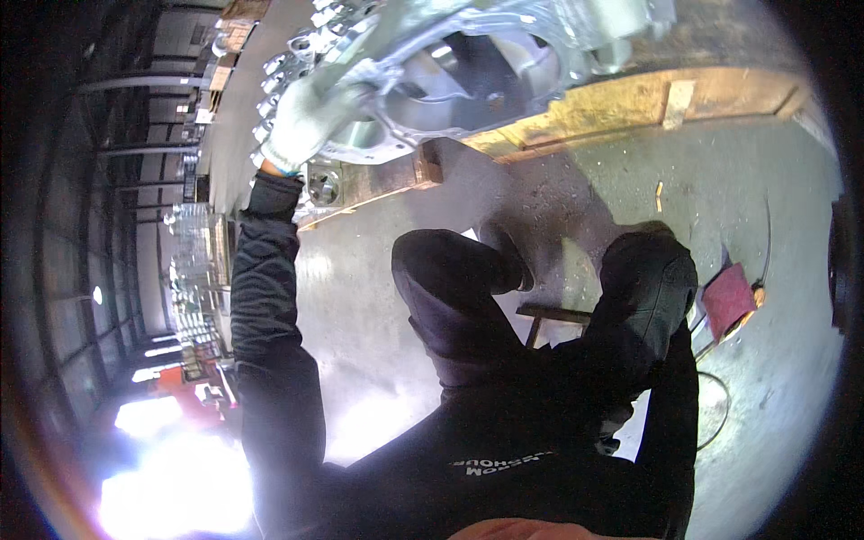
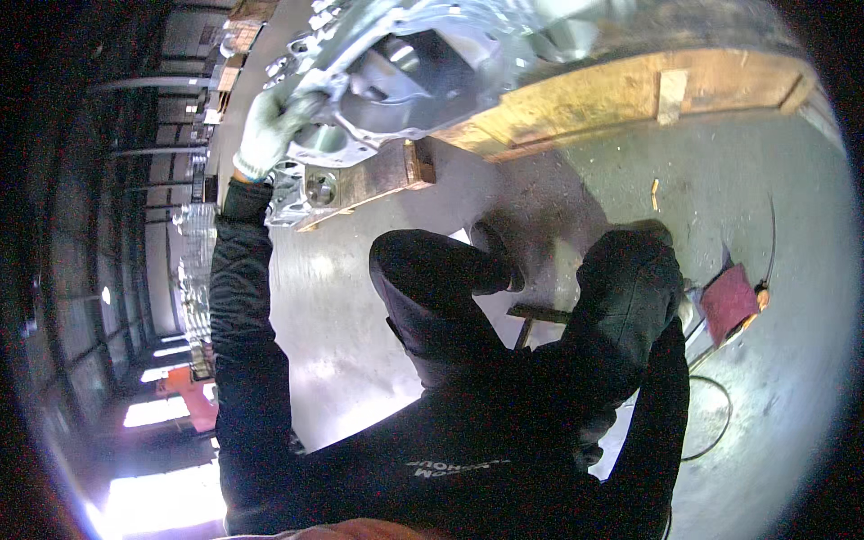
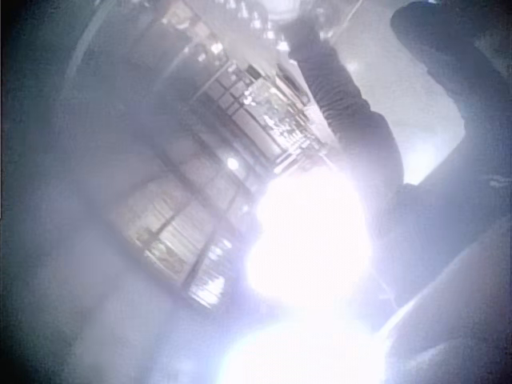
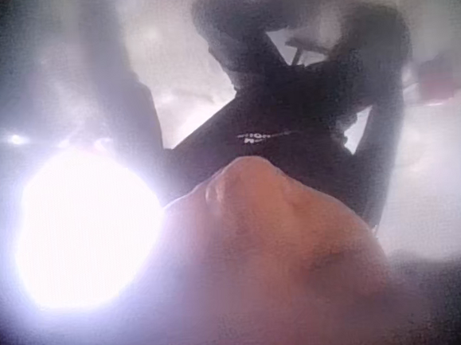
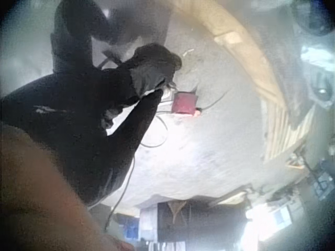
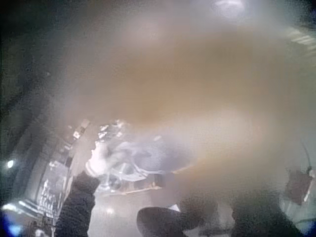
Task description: The person cleans a large metal part on a wooden pallet using a wire brush and a cloth. They repeatedly scrub the surface and wipe it down, handling the part with gloved hands.
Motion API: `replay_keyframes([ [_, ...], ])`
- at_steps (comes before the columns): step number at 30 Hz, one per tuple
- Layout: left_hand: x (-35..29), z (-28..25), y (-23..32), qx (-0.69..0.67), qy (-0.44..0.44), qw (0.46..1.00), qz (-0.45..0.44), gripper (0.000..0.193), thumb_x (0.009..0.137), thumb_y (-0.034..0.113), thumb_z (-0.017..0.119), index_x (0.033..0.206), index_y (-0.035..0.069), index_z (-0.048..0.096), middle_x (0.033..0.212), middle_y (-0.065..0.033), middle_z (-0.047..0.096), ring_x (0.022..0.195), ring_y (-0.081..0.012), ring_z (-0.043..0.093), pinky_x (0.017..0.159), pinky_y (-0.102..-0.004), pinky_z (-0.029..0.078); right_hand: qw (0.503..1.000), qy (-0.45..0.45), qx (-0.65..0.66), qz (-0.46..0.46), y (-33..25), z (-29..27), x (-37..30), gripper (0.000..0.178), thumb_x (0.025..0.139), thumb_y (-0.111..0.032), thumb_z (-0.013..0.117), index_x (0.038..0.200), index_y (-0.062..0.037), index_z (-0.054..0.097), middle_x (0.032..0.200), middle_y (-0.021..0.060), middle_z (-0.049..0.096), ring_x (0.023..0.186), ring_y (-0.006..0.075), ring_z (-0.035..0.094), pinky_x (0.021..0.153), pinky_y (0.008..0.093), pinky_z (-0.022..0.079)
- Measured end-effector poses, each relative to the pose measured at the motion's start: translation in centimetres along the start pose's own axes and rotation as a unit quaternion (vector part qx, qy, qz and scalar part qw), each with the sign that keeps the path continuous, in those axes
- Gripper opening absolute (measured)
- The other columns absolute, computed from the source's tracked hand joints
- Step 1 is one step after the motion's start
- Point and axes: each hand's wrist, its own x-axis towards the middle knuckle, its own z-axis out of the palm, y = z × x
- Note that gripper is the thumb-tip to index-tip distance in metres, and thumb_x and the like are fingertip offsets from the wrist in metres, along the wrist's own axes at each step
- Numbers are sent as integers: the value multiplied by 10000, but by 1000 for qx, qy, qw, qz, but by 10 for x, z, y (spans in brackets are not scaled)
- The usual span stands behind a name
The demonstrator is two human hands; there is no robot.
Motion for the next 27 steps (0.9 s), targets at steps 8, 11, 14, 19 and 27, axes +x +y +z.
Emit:
replay_keyframes([
  [8, -2, 4, 7, 80, 22, 991, 103, 424, 962, 342, 733, 1253, 37, 695, 1052, -107, 772, 911, -168, 729, 807, -325, 561, 827, 131, 524, -156, -163, -212, -16, 684, 906, -40, 670, 1518, -96, 368, 1126, 80, 627, 923, 145, 609, 776, 290, 538],
  [11, 0, 3, 4, 246, 57, 961, 115, 459, 970, 388, 701, 1279, 49, 691, 1044, -143, 771, 917, -247, 738, 829, -353, 557, 752, 168, 537, -342, -304, -311, -54, 712, 954, 28, 603, 1591, -157, 345, 1293, 58, 575, 995, 124, 592, 801, 276, 543],
  [14, -1, -11, -10, 96, 65, 988, 103, 528, 1032, 498, 535, 1349, 94, 657, 1201, -196, 717, 1075, -354, 692, 905, -402, 542, 723, 236, 502, -412, -421, -354, -104, 570, 968, 29, 544, 1505, -162, 517, 1282, 63, 596, 1028, 161, 601, 886, 332, 543],
  [19, -5, -29, -48, 80, 189, 978, 44, 571, 1051, 521, 474, 1303, 47, 667, 1231, -208, 707, 1179, -383, 653, 966, -410, 514, 704, 368, 362, -487, -540, -357, -156, 491, 912, -136, 622, 1401, -177, 623, 1196, 183, 580, 1075, 319, 622, 966, 422, 510],
  [27, 6, 0, -76, -148, 246, 956, 51, 342, 1064, 277, 580, 1013, -7, 763, 925, -110, 772, 858, -164, 689, 843, -310, 527, 588, 547, 320, -503, -634, -335, -110, 232, 909, -180, 694, 1094, -40, 680, 1040, 209, 652, 976, 383, 639, 883, 469, 508],
])
